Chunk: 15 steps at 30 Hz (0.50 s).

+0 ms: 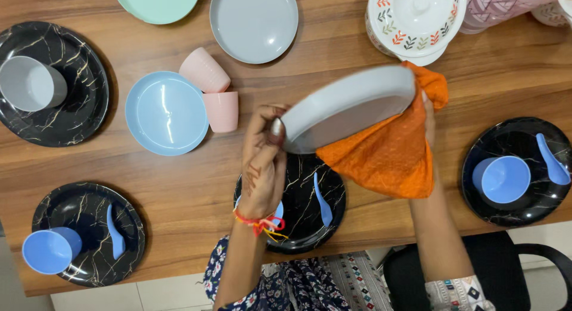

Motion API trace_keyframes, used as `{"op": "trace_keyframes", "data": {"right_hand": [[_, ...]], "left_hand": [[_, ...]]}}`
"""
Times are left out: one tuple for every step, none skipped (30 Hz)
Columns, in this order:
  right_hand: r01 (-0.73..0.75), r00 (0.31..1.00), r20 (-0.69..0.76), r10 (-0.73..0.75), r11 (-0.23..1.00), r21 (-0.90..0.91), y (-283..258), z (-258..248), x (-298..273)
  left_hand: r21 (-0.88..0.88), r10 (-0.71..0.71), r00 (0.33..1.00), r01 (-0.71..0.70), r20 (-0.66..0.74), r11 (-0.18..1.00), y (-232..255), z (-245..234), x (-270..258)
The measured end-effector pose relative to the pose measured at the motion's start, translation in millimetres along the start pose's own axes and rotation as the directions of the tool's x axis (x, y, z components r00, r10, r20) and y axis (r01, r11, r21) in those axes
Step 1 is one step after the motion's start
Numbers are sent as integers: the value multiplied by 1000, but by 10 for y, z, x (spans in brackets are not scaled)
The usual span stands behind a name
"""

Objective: The person wipes various bowls, plates, and cups with a cloth, handling them one at a time and placing them back on a wooden table.

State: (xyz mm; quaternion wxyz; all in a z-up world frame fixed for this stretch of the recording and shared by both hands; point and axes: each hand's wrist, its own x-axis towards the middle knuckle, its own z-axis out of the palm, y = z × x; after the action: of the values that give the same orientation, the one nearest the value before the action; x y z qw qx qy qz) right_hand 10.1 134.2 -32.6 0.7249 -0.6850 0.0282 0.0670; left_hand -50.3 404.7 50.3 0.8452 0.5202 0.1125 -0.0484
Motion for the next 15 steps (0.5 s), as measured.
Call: {"op": "trace_keyframes", "data": {"right_hand": [[-33, 997, -63, 39, 995, 92, 123, 103, -61], [-52, 992, -109, 70, 987, 154, 228, 210, -115], [-61, 986, -140, 90, 978, 198, 331, 346, -194], [-72, 981, -159, 110, 971, 227, 397, 443, -251], [-78, 977, -178, 121, 970, 230, 434, 525, -326], [-81, 974, -188, 127, 969, 232, 437, 565, -385], [-59, 980, -177, 86, 987, 151, 397, 527, -397], [-24, 988, -150, 28, 999, 34, 343, 495, -423], [39, 993, -106, -51, 993, -109, 257, 411, -424], [118, 990, -45, -133, 961, -249, 182, 353, -400], [240, 970, 127, -206, 885, -399, 99, 292, -425], [377, 920, 303, -250, 781, -499, 31, 271, -439], [524, 823, 516, -237, 669, -528, -29, 298, -409], [527, 821, 517, -241, 666, -528, -118, 316, -415], [467, 833, 522, -183, 740, -484, -228, 321, -439]], "left_hand": [[-292, 6, 999, -17, -39, 956, -202, 2, 57], [-558, 2, 997, -45, -79, 829, -403, -15, 128], [-559, 2, 997, -47, -81, 828, -591, -54, 238], [-447, -112, 972, 8, -206, 894, -759, -89, 359], [-334, -210, 917, 91, -340, 938, -870, -148, 429], [-330, -212, 915, 94, -343, 939, -925, -226, 494], [-410, -259, 929, 135, -263, 902, -922, -326, 571], [-485, -301, 937, 182, -178, 855, -888, -415, 602], [-484, -301, 937, 185, -174, 855, -837, -496, 600], [-529, -409, 905, 292, -116, 796, -771, -611, 585], [-571, -519, 853, 400, -52, 717, -768, -690, 529], [-574, -529, 847, 410, -49, 709, -845, -729, 491], [-564, -558, 820, 403, -128, 721, -949, -792, 514], [-553, -582, 786, 397, -207, 733, -1081, -869, 535], [-553, -578, 790, 394, -205, 734, -1234, -939, 548]]}}
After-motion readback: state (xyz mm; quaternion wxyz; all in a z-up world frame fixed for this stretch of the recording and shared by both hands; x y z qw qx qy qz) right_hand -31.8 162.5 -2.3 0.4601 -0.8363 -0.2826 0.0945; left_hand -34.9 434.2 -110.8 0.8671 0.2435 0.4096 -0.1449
